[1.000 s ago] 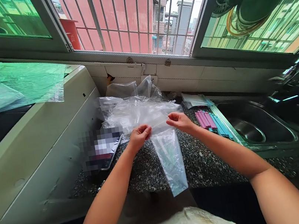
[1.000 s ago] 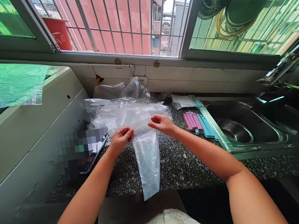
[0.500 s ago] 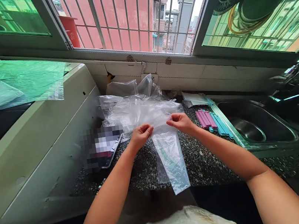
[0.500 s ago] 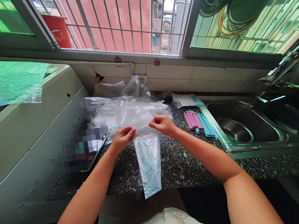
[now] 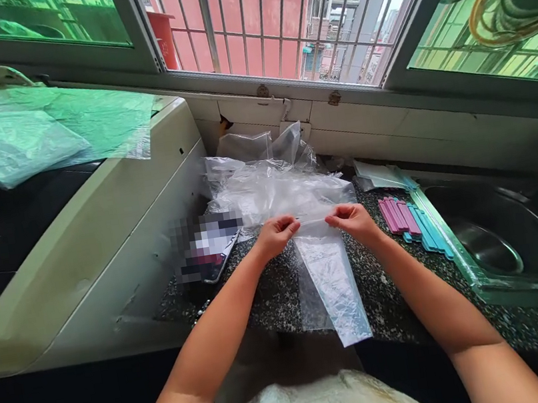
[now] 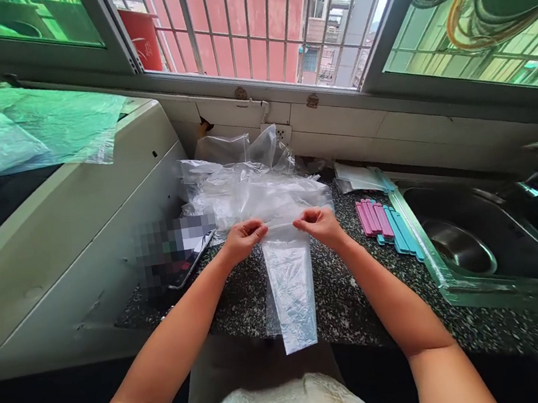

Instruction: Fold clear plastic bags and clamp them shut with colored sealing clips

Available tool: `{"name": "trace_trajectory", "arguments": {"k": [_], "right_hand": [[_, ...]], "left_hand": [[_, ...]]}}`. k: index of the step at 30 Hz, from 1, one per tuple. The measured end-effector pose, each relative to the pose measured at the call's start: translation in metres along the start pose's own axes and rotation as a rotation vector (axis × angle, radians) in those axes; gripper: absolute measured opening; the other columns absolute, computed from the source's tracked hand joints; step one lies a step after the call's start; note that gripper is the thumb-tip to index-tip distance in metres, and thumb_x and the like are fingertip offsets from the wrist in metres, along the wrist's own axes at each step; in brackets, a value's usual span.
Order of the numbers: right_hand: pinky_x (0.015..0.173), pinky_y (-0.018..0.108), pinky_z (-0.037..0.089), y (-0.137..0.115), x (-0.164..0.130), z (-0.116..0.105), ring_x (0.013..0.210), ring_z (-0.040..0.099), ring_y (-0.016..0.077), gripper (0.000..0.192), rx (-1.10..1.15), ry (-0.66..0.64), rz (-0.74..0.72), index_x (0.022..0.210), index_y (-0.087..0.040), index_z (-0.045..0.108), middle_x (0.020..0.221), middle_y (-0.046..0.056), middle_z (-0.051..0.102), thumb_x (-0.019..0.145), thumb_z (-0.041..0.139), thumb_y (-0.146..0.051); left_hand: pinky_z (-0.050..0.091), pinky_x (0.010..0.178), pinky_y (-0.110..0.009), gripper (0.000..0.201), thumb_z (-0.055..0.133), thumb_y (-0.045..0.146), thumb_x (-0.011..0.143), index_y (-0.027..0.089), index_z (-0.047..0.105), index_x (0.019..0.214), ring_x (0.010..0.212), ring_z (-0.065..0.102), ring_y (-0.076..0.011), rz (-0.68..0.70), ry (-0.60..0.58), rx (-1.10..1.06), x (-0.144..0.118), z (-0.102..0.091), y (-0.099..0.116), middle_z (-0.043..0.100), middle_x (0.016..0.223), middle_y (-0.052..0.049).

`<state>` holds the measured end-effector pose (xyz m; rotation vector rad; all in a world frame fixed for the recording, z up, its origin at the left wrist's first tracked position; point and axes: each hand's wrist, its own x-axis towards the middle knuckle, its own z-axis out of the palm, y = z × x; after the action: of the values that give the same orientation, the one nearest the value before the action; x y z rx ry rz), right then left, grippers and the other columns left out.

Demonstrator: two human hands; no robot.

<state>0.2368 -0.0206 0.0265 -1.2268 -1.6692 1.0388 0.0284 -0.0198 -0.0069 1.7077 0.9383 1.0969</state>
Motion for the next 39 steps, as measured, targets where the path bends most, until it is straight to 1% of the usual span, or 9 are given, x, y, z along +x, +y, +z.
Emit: {"name": "trace_trajectory", "arguments": {"k": [6,10,13,20,26,29,33,35,39], "right_hand": [[0.049,0.022,0.033,0.0,0.001,-0.008,0.053,0.041,0.0082,0.034,-0.162,-0.138,-0.058,0.064,-0.015,0.057,0.057,-0.002,0.05,0.065,0.066,-0.048],[0.048,0.021,0.031,-0.001,-0.002,-0.004,0.053,0.039,0.0083,0.033,-0.289,-0.199,-0.097,0.066,-0.015,0.059,0.057,-0.001,0.05,0.067,0.065,-0.047],[0.048,0.021,0.029,0.0,-0.004,0.001,0.053,0.037,0.0079,0.034,-0.274,-0.194,-0.125,0.062,-0.015,0.057,0.055,-0.002,0.048,0.069,0.063,-0.047],[0.044,0.021,0.022,0.003,-0.005,0.002,0.047,0.03,0.0057,0.038,-0.159,-0.197,-0.081,0.057,-0.015,0.052,0.05,-0.005,0.038,0.068,0.063,-0.05],[0.046,0.021,0.027,0.007,-0.007,0.0,0.049,0.035,0.0068,0.034,-0.204,-0.196,-0.112,0.06,-0.015,0.054,0.052,-0.003,0.044,0.071,0.061,-0.047],[0.049,0.022,0.031,0.009,-0.009,-0.001,0.052,0.04,0.0083,0.029,-0.313,-0.192,-0.173,0.06,-0.015,0.056,0.054,-0.002,0.049,0.073,0.06,-0.041],[0.057,0.024,0.038,0.008,-0.01,-0.001,0.061,0.05,0.0122,0.017,-0.449,-0.174,-0.26,0.068,-0.016,0.061,0.064,0.003,0.059,0.073,0.06,-0.032],[0.06,0.025,0.04,0.007,-0.011,0.0,0.064,0.053,0.0133,0.014,-0.449,-0.177,-0.295,0.07,-0.016,0.062,0.067,0.004,0.062,0.074,0.059,-0.03],[0.06,0.025,0.039,0.004,-0.011,0.004,0.061,0.052,0.0125,0.014,-0.438,-0.164,-0.336,0.066,-0.016,0.06,0.063,0.003,0.06,0.075,0.058,-0.027]], "left_hand": [[0.024,0.048,-0.021,0.032,0.048,0.04,0.076,0.015,0.045,0.058,0.052,0.029,-0.0071,0.008,-0.042,0.043,-0.001,0.0,0.0,0.032,0.053,0.005],[0.024,0.047,-0.02,0.03,0.048,0.037,0.077,0.014,0.046,0.058,0.051,0.03,-0.0069,0.032,-0.078,0.09,-0.004,0.002,0.004,0.032,0.052,0.005],[0.023,0.047,-0.02,0.028,0.048,0.035,0.077,0.014,0.046,0.058,0.05,0.029,-0.0067,0.039,-0.089,0.121,-0.004,0.004,0.005,0.031,0.051,0.005],[0.024,0.047,-0.02,0.027,0.048,0.033,0.077,0.014,0.047,0.059,0.051,0.03,-0.007,0.046,-0.092,0.124,-0.003,0.003,0.006,0.033,0.052,0.005],[0.024,0.047,-0.02,0.027,0.048,0.034,0.078,0.015,0.046,0.058,0.05,0.029,-0.0071,0.051,-0.114,0.135,-0.004,0.005,0.004,0.032,0.052,0.005],[0.024,0.048,-0.02,0.027,0.047,0.033,0.078,0.014,0.047,0.058,0.051,0.03,-0.0072,0.055,-0.12,0.187,-0.005,0.008,0.002,0.033,0.052,0.005],[0.025,0.049,-0.02,0.026,0.047,0.031,0.079,0.014,0.048,0.059,0.051,0.032,-0.0073,0.056,-0.133,0.227,-0.006,0.01,0.002,0.034,0.052,0.005],[0.026,0.049,-0.02,0.026,0.047,0.031,0.079,0.014,0.048,0.06,0.052,0.032,-0.0074,0.066,-0.133,0.222,-0.006,0.01,0.003,0.035,0.053,0.005],[0.026,0.049,-0.02,0.026,0.047,0.031,0.08,0.014,0.049,0.06,0.052,0.032,-0.0073,0.087,-0.13,0.196,-0.006,0.011,0.003,0.035,0.053,0.005]]}}
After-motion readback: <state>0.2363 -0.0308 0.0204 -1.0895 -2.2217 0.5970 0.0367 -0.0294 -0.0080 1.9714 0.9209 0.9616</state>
